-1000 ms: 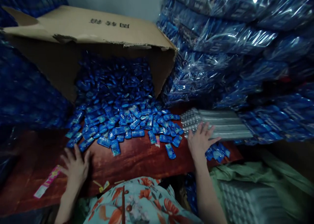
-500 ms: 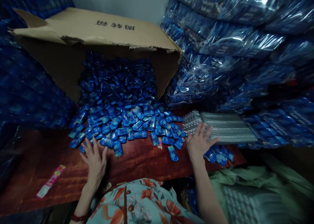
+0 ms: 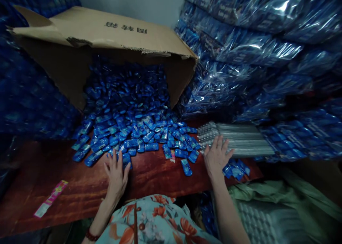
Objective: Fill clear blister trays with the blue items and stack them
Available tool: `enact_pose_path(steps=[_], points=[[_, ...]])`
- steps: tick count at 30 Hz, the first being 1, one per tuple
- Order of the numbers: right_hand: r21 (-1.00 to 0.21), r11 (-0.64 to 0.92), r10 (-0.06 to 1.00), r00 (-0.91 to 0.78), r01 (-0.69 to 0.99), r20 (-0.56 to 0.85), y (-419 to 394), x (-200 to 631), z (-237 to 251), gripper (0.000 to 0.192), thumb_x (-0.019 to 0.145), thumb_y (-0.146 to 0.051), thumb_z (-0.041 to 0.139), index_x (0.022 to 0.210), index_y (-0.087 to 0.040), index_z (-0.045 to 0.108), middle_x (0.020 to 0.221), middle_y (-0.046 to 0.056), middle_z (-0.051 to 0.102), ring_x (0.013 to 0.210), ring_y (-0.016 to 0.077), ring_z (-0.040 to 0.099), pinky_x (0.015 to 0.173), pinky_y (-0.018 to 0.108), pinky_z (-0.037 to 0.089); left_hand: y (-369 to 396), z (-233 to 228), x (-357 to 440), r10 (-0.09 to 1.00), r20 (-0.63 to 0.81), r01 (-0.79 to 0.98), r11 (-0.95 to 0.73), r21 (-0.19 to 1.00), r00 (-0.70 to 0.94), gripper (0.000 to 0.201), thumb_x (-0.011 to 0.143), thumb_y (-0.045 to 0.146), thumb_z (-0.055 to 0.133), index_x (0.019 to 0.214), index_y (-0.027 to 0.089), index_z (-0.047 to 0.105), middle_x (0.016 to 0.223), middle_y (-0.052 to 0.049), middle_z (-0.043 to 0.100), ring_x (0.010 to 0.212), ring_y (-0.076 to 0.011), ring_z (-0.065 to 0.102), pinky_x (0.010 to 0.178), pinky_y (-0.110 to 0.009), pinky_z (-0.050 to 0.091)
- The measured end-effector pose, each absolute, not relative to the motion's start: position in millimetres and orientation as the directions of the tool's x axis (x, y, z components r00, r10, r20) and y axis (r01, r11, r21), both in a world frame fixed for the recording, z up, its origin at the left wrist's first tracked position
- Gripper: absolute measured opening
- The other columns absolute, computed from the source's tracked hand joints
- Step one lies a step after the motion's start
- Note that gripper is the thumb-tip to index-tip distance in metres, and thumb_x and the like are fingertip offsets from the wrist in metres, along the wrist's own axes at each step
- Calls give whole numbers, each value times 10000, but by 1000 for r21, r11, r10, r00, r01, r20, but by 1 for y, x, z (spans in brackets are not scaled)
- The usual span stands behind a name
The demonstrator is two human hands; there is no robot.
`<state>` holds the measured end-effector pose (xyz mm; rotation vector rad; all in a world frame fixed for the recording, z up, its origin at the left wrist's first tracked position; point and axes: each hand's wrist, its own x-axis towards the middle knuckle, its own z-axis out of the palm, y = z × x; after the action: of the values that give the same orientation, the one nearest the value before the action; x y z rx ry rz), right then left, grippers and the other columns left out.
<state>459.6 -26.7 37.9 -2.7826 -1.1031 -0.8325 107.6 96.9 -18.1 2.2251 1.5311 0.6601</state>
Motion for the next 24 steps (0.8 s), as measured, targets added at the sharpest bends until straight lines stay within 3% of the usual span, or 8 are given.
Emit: enact_pose_path(steps=[6, 11, 15, 20, 24], points=[[174, -737, 644, 600, 653, 475, -27, 460, 38, 607, 853, -218, 391, 1429, -66, 271, 1424, 192, 378, 1347, 356, 237, 1029, 621, 197, 97, -21, 112, 897, 192, 744, -437, 505, 397, 564, 936, 365, 338, 1451, 178, 206, 1519, -159, 177, 1417, -294, 19, 1094, -589, 91], [179, -740, 641, 601, 648, 478, -36, 474, 41, 535, 873, -224, 361, 1365, -14, 375, 1386, 205, 426, 1315, 364, 298, 1029, 575, 240, 99, -20, 114, 898, 204, 729, -437, 527, 390, 564, 937, 356, 341, 1452, 175, 202, 1518, -160, 177, 1416, -294, 32, 1099, -578, 107], [144, -644, 715, 525, 751, 461, -36, 473, 38, 477, 895, -205, 329, 1328, -32, 428, 1348, 195, 473, 1281, 298, 379, 1031, 489, 306, 97, -14, 120, 878, 220, 670, -468, 576, 424, 495, 942, 315, 338, 1422, 200, 296, 1513, -133, 219, 1418, -272, 67, 1110, -555, 125], [3, -562, 702, 475, 827, 531, -33, 467, 35, 464, 905, -213, 319, 1337, -70, 412, 1339, 178, 480, 1287, 257, 379, 1036, 445, 333, 105, 24, 161, 779, 228, 392, -517, 761, 584, 385, 933, 328, 370, 1283, 240, 505, 1449, -71, 374, 1375, -223, 267, 1113, -456, 247], [-241, -535, 614, 568, 810, 548, -36, 467, 41, 527, 918, -316, 340, 1401, -110, 299, 1340, 180, 472, 1262, 256, 416, 1017, 451, 357, 110, 57, 244, 620, 178, 30, -310, 950, 764, 370, 922, 371, 384, 1160, 188, 599, 1220, -89, 601, 1147, -200, 541, 1016, -378, 397]])
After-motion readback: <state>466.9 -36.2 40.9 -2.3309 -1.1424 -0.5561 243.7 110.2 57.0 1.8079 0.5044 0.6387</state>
